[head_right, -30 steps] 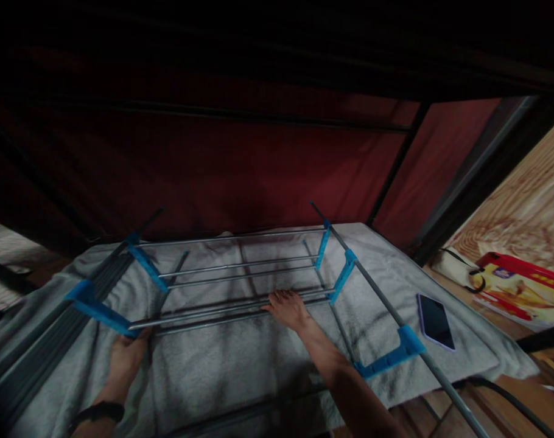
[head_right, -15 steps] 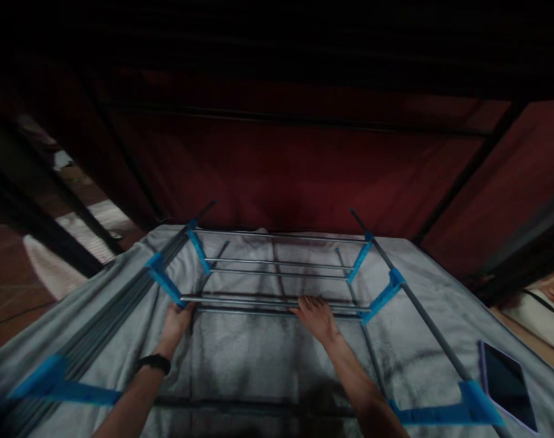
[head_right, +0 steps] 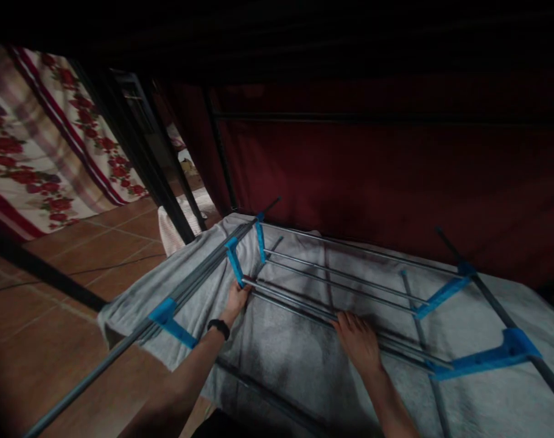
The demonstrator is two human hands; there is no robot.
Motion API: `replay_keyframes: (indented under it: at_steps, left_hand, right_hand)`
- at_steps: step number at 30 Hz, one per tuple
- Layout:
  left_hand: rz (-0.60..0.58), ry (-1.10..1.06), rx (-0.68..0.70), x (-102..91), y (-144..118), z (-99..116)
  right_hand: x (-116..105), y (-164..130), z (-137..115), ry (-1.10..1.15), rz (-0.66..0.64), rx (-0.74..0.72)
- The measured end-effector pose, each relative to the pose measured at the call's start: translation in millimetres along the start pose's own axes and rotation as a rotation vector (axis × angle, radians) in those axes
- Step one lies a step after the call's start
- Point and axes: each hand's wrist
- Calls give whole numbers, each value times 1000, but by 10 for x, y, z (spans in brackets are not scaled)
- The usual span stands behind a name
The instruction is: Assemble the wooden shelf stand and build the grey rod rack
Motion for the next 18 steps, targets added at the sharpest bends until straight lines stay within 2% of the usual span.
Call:
replay_keyframes:
  at_steps: [10, 18]
  left_hand:
    - [43, 3, -21, 36, -11, -76]
    - [53, -5, 13, 33, 5, -129]
  right_hand:
    - [3, 28, 83, 37, -21, -38]
    - [31, 47, 130, 125, -193, 4]
Point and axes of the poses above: each hand's wrist, its own y-axis towards the middle knuckle, its own x-axis out of the palm, z = x × y
